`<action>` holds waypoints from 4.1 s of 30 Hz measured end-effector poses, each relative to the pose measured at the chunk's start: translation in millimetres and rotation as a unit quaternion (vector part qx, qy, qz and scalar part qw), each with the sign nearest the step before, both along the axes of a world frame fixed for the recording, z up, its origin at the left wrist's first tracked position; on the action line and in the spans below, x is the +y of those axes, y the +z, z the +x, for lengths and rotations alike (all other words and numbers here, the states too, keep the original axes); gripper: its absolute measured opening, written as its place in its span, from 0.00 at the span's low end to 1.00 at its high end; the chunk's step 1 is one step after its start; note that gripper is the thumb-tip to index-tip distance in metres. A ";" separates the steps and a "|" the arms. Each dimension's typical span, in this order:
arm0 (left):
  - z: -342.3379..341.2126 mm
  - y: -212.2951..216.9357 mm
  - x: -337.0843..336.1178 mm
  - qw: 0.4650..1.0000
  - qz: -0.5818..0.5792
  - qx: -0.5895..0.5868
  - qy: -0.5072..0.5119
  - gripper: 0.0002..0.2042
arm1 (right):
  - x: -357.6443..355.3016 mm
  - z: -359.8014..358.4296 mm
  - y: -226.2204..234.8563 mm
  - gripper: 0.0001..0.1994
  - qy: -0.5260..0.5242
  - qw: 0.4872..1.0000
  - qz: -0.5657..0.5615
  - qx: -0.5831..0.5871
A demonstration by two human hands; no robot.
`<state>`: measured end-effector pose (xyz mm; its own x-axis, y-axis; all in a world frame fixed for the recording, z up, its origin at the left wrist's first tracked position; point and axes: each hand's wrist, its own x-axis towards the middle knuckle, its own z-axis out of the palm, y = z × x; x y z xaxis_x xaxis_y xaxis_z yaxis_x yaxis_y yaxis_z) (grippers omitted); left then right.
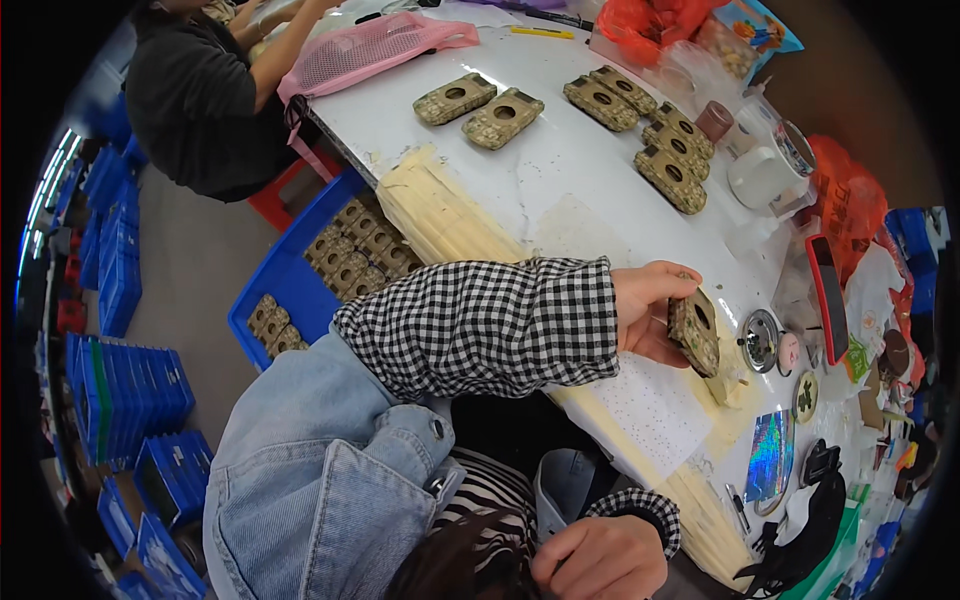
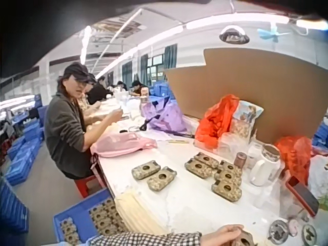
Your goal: Painting camouflage markings onto small toy tank models using a fine brush.
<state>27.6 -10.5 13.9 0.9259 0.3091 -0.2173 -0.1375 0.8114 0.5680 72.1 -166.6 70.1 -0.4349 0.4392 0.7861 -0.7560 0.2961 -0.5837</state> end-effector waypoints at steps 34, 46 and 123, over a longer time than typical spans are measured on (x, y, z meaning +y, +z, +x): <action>-3.4 4.6 2.2 1.000 0.027 0.011 -0.006 0.17 | 3.3 -21.2 -5.0 0.15 0.014 0.977 -0.137 0.163; -7.5 0.9 3.4 1.000 0.020 0.005 0.002 0.17 | -2.8 -8.9 -9.2 0.11 -0.056 0.981 -0.130 0.134; -5.7 13.2 -6.4 0.998 0.052 0.011 -0.030 0.19 | 14.9 75.0 -23.3 0.04 -0.747 0.621 -0.101 -0.216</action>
